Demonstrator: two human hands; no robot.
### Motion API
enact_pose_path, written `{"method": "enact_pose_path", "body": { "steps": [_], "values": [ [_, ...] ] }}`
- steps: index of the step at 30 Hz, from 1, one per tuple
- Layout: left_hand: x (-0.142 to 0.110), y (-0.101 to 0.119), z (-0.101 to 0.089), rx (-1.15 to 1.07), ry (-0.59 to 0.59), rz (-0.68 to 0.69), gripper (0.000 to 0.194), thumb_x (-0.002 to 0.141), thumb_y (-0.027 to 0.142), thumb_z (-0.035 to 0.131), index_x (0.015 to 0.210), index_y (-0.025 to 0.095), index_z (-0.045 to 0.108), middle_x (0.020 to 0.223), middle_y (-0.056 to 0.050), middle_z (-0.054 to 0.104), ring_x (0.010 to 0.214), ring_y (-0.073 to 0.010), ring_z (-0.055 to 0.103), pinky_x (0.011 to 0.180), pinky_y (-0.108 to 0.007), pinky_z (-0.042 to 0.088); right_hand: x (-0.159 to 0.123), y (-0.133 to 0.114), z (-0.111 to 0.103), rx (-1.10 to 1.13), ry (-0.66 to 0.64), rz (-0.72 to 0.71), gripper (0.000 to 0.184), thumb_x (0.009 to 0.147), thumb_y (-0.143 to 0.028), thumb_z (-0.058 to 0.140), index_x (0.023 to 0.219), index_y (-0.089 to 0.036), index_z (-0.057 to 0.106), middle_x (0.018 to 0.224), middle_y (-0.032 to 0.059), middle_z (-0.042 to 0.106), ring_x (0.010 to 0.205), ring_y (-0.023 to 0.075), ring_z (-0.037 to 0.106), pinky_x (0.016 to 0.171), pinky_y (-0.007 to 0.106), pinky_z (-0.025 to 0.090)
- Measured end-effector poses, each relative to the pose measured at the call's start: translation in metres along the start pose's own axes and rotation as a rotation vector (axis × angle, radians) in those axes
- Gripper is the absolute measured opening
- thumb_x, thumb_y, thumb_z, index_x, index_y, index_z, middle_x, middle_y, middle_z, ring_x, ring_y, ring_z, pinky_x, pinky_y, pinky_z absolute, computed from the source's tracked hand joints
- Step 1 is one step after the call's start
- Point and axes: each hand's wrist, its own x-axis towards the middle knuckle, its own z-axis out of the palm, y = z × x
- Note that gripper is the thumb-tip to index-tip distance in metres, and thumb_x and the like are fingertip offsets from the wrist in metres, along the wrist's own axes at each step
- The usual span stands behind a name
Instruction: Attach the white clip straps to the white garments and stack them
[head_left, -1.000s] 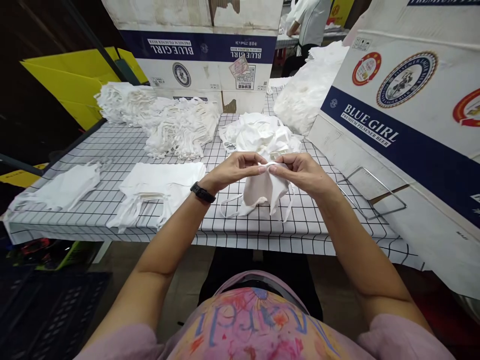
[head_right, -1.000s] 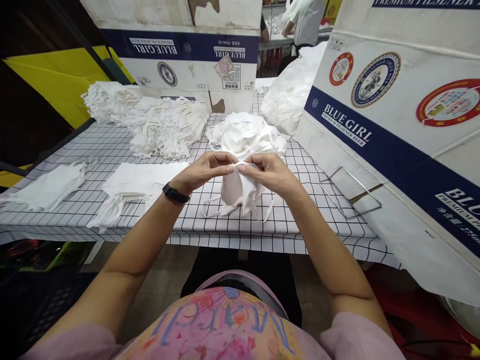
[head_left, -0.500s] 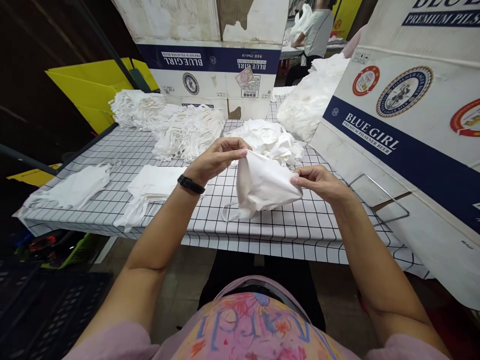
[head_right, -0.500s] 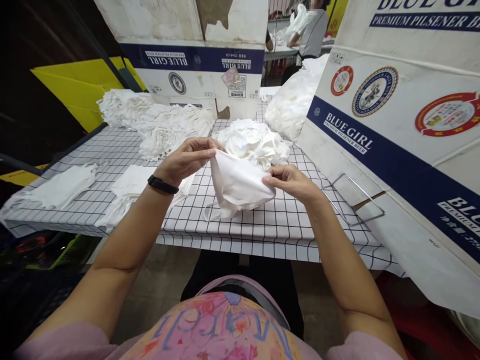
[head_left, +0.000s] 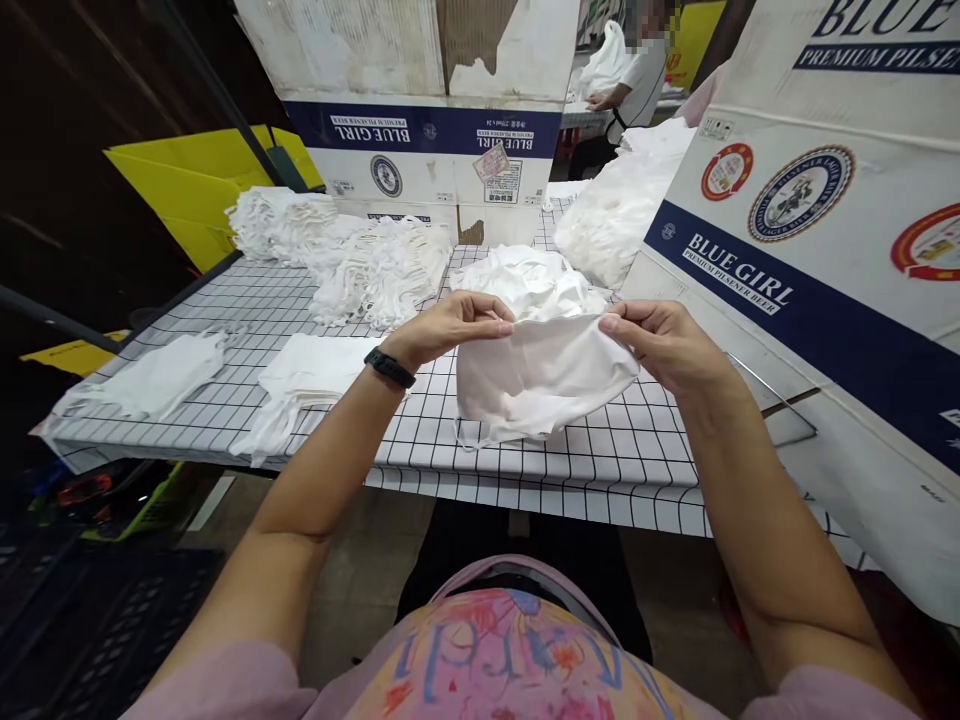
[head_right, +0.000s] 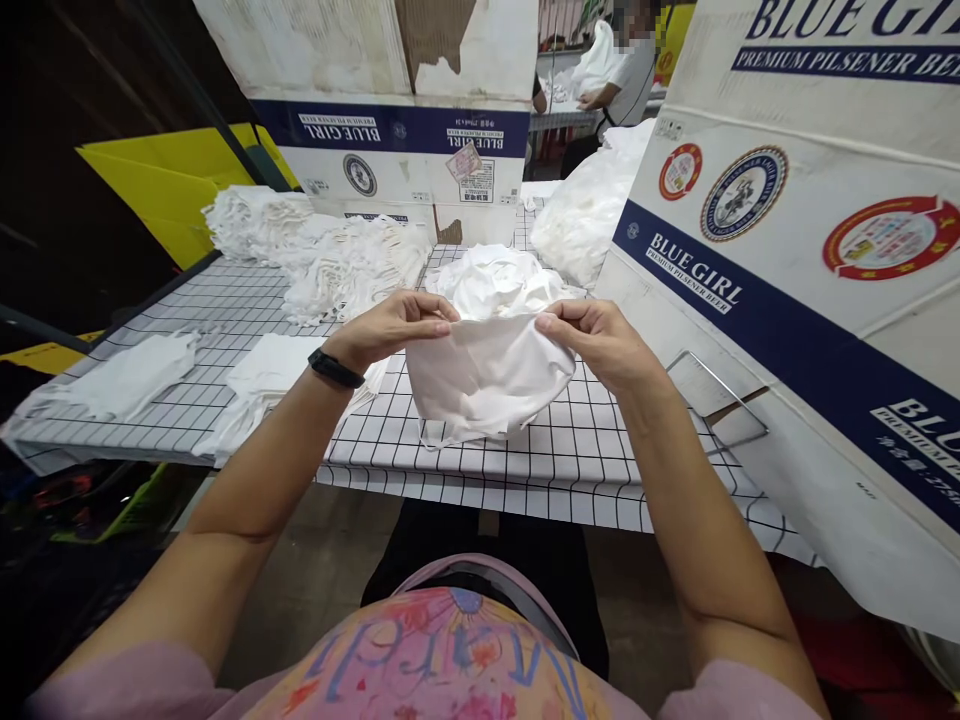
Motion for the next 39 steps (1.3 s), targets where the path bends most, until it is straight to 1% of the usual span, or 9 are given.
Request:
{"method": "enact_pose_path", "body": {
  "steps": [3,5,9,13,17,23,29,34,39],
  "values": [
    [0.004,0.002,0.008,0.155,-0.103,-0.012,0.036,0.081,0.051,0.083,0.09,0.016,0.08,0.082,-0.006,0.071,0.075,-0.0152,0.063,0.066,-0.027,0.048,0.005,-0.012,0.013,-0.007,-0.037,-0.005,0.038,0.079,-0.057,0.084,0.078,-0.02,0.073,0.068,0.0021,0.061,0.058,0.0132,0.052,0.051,0.028,0.04],
    [0.008,0.001,0.014,0.198,-0.118,0.024,0.034,0.082,0.05,0.082,0.086,0.016,0.08,0.081,-0.006,0.07,0.076,-0.0147,0.061,0.068,-0.028,0.047,0.009,-0.017,0.02,-0.008,-0.063,-0.012,0.037,0.08,-0.056,0.083,0.078,-0.02,0.073,0.068,0.0016,0.061,0.058,0.0126,0.052,0.052,0.028,0.04],
    [0.013,-0.004,0.018,0.061,-0.082,0.139,0.031,0.081,0.048,0.083,0.081,0.017,0.076,0.091,-0.006,0.069,0.089,-0.0163,0.062,0.083,-0.031,0.05,0.013,-0.018,0.022,-0.037,-0.077,-0.025,0.037,0.081,-0.057,0.082,0.08,-0.021,0.075,0.073,0.0024,0.064,0.063,0.0133,0.056,0.055,0.028,0.042],
    [0.01,-0.004,0.002,-0.2,0.063,0.151,0.032,0.08,0.046,0.084,0.075,0.017,0.069,0.074,-0.001,0.061,0.072,-0.0123,0.059,0.074,-0.027,0.049,0.01,-0.003,0.002,-0.106,-0.182,0.057,0.042,0.078,-0.06,0.083,0.076,-0.019,0.075,0.072,0.0031,0.065,0.064,0.013,0.055,0.054,0.027,0.041],
    [0.001,-0.002,-0.021,-0.298,0.241,0.156,0.032,0.073,0.039,0.087,0.072,0.018,0.063,0.066,0.001,0.056,0.061,-0.0106,0.054,0.062,-0.025,0.046,0.001,0.026,-0.026,-0.097,-0.338,0.176,0.042,0.078,-0.06,0.083,0.08,-0.018,0.079,0.075,0.0047,0.068,0.066,0.0141,0.057,0.057,0.028,0.043],
    [-0.008,0.0,-0.038,-0.284,0.36,0.172,0.028,0.07,0.035,0.081,0.069,0.018,0.059,0.062,0.001,0.053,0.055,-0.011,0.052,0.055,-0.025,0.043,-0.009,0.045,-0.049,-0.158,-0.21,0.19,0.044,0.077,-0.062,0.082,0.071,-0.019,0.074,0.071,0.0036,0.065,0.067,0.0153,0.056,0.064,0.031,0.047],
    [-0.014,0.008,-0.047,-0.141,0.335,0.188,0.031,0.072,0.037,0.082,0.065,0.017,0.059,0.068,-0.002,0.06,0.068,-0.0156,0.062,0.065,-0.029,0.048,-0.014,0.023,-0.056,-0.346,-0.169,0.15,0.047,0.077,-0.068,0.079,0.075,-0.021,0.075,0.076,0.0056,0.067,0.072,0.0193,0.059,0.067,0.034,0.047],
    [-0.022,0.033,-0.054,0.224,0.254,0.224,0.031,0.069,0.037,0.091,0.065,0.017,0.068,0.081,-0.006,0.067,0.096,-0.0221,0.065,0.083,-0.033,0.051,-0.017,0.0,-0.07,-0.812,-0.153,0.012,0.047,0.086,-0.07,0.068,0.079,-0.024,0.075,0.073,0.0045,0.065,0.065,0.0183,0.056,0.061,0.034,0.04],
    [-0.026,0.061,-0.057,0.561,0.3,0.366,0.03,0.064,0.035,0.094,0.065,0.018,0.069,0.099,-0.005,0.068,0.104,-0.0214,0.063,0.097,-0.035,0.05,-0.016,-0.025,-0.084,-1.171,-0.019,-0.232,0.046,0.09,-0.064,0.063,0.082,-0.023,0.08,0.103,0.0116,0.069,0.071,0.0192,0.059,0.067,0.038,0.045]
  ]
}}
